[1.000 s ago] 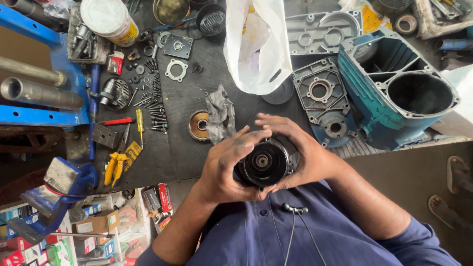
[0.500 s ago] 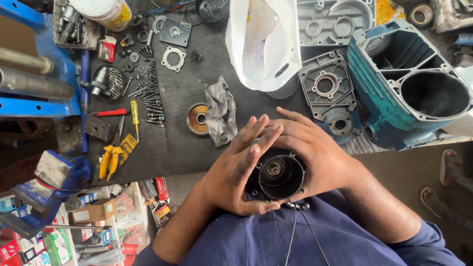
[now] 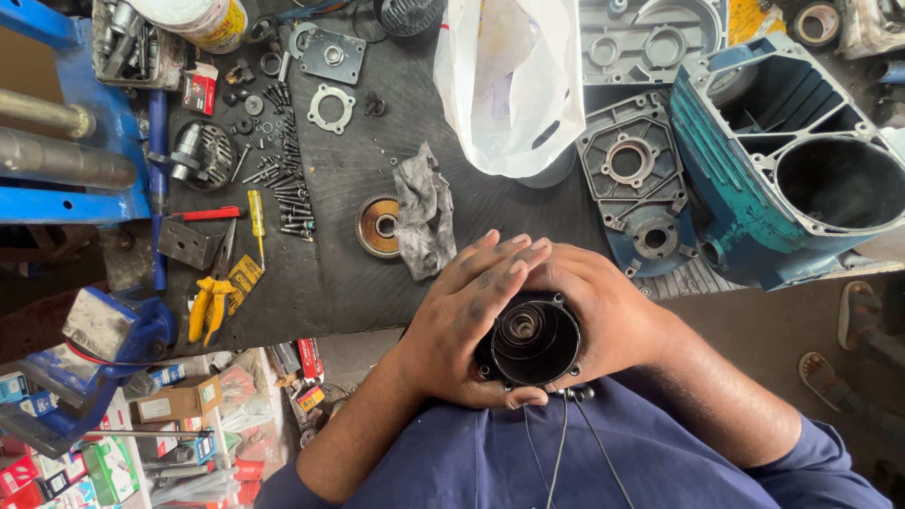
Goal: The person wipes small metal parts and a gear with a gray rag at a cluttered workbench, then fits a copper-wound rotor into a black motor housing, pressing and twisting the parts together by hand and checking the fit.
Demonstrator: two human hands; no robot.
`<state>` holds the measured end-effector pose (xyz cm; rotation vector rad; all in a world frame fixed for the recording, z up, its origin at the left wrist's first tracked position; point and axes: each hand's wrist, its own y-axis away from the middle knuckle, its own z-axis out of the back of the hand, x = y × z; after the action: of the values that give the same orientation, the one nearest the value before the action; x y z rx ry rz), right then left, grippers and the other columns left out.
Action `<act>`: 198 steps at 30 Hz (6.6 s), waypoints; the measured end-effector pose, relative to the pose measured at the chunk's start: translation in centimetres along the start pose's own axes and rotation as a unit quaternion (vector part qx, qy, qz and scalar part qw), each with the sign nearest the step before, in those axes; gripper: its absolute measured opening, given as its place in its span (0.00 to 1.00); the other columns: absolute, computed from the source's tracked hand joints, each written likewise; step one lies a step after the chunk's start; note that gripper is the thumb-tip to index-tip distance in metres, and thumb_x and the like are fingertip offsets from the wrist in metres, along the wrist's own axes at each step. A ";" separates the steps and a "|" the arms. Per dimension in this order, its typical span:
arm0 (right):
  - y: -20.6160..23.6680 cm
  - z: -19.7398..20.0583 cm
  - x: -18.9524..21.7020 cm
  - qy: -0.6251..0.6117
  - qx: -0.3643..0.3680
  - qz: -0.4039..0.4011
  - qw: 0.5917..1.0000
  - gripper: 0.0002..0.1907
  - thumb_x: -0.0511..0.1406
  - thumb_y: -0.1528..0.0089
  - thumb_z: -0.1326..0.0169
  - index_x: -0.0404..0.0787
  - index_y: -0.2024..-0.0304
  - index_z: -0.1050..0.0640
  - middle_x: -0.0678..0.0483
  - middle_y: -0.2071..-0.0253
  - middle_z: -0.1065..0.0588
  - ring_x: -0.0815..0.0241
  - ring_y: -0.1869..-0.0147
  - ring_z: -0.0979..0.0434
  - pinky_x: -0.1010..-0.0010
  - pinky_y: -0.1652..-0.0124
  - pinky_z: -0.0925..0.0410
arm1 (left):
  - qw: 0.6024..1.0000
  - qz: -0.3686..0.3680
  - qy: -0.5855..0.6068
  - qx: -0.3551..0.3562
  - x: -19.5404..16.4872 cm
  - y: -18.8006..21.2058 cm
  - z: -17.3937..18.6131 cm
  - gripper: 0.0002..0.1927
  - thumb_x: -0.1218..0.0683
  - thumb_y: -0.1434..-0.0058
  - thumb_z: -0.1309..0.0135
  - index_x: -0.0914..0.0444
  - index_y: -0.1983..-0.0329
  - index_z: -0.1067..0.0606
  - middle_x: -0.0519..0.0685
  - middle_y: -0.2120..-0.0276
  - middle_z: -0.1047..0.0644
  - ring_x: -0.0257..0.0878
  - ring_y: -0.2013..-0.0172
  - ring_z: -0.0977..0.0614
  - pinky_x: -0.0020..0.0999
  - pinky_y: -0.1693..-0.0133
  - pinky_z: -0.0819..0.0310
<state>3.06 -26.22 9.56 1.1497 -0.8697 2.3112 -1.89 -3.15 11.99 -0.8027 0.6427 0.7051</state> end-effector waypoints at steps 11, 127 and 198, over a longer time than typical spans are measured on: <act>0.0 -0.4 -0.2 0.003 -0.010 0.004 1.000 0.51 0.55 0.58 0.26 0.36 0.41 0.29 0.43 0.45 0.24 0.40 0.40 0.22 0.53 0.42 0.31 | 1.000 0.001 0.003 -0.011 0.1 -0.3 0.1 0.53 0.34 0.45 0.31 0.62 0.25 0.42 0.57 0.28 0.32 0.51 0.29 0.30 0.52 0.26 0.41; -3.3 -11.8 7.5 0.225 -0.221 -0.193 0.929 0.50 0.46 0.63 0.24 0.36 0.43 0.29 0.42 0.45 0.25 0.37 0.39 0.26 0.51 0.41 0.32 | 0.874 -0.261 -0.252 0.322 -2.7 -4.4 14.5 0.26 0.35 0.51 0.38 0.62 0.68 0.18 0.56 0.34 0.32 0.54 0.30 0.40 0.69 0.33 0.61; -2.8 -12.6 4.7 -0.769 -0.438 -0.310 0.348 0.35 0.61 0.43 0.45 0.47 0.44 0.23 0.56 0.46 0.22 0.58 0.42 0.25 0.62 0.44 0.31 | 0.989 0.077 0.093 -0.087 5.1 4.5 1.5 0.36 0.47 0.42 0.31 0.71 0.40 0.34 0.52 0.45 0.26 0.43 0.42 0.21 0.45 0.29 0.37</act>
<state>-4.94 -15.09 8.58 2.1222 -1.3570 -0.6183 -1.89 1.92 7.21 -0.9947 0.8267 0.8415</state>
